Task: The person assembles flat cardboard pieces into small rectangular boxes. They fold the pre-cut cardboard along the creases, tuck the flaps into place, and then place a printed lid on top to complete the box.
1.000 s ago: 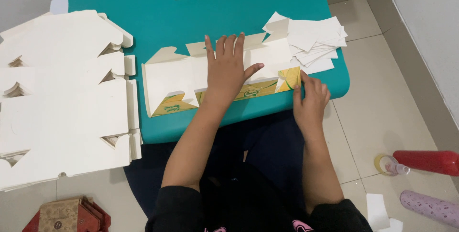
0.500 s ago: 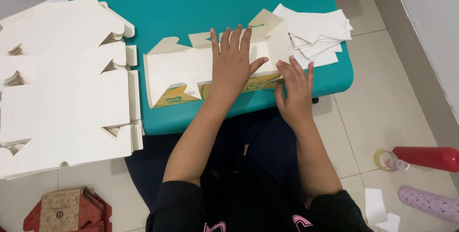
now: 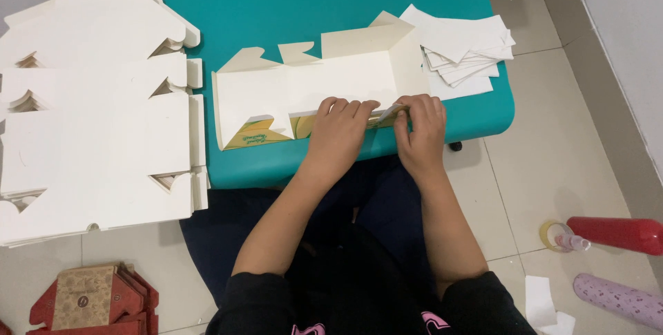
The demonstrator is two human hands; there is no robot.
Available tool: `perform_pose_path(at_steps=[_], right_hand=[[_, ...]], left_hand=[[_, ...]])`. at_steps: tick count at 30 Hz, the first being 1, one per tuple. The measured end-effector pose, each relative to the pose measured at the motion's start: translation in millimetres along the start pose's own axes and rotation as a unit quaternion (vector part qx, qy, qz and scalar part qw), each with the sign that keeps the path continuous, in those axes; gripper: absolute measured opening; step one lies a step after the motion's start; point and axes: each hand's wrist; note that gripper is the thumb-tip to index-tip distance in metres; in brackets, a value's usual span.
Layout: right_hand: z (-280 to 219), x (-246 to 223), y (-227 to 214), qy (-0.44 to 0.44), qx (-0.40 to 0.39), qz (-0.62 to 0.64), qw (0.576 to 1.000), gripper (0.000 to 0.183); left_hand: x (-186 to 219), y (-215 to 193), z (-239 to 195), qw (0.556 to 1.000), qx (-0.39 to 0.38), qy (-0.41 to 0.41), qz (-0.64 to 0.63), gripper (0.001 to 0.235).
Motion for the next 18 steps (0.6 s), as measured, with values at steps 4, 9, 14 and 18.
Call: perform_pose_path(at_steps=[4, 9, 14, 18], right_hand=[[-2.1, 6.9, 1.3, 0.014, 0.019, 0.015, 1.0, 0.011], [1.4, 1.7, -0.6, 0.021, 0.043, 0.066, 0.997, 0.014], [3.6, -8.1, -1.1, 0.028, 0.053, 0.066, 0.996, 0.017], [4.7, -13.7, -2.1, 0.03, 0.062, 0.063, 0.996, 0.019]], left_hand=[[3.1, -3.0, 2.0, 1.0, 0.008, -0.006, -0.008, 0.035], [9.9, -14.1, 4.7, 1.0, -0.008, -0.02, -0.022, 0.037], [10.9, -12.3, 3.7, 1.0, 0.013, -0.013, 0.003, 0.035], [9.4, -9.9, 2.2, 1.0, 0.028, -0.002, 0.003, 0.037]])
Point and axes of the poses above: each hand's wrist, its own z-axis towards the middle knuckle, its own y-axis out of the palm, x = y × z, and after that the axes turned 14 degrees about x, right-handed
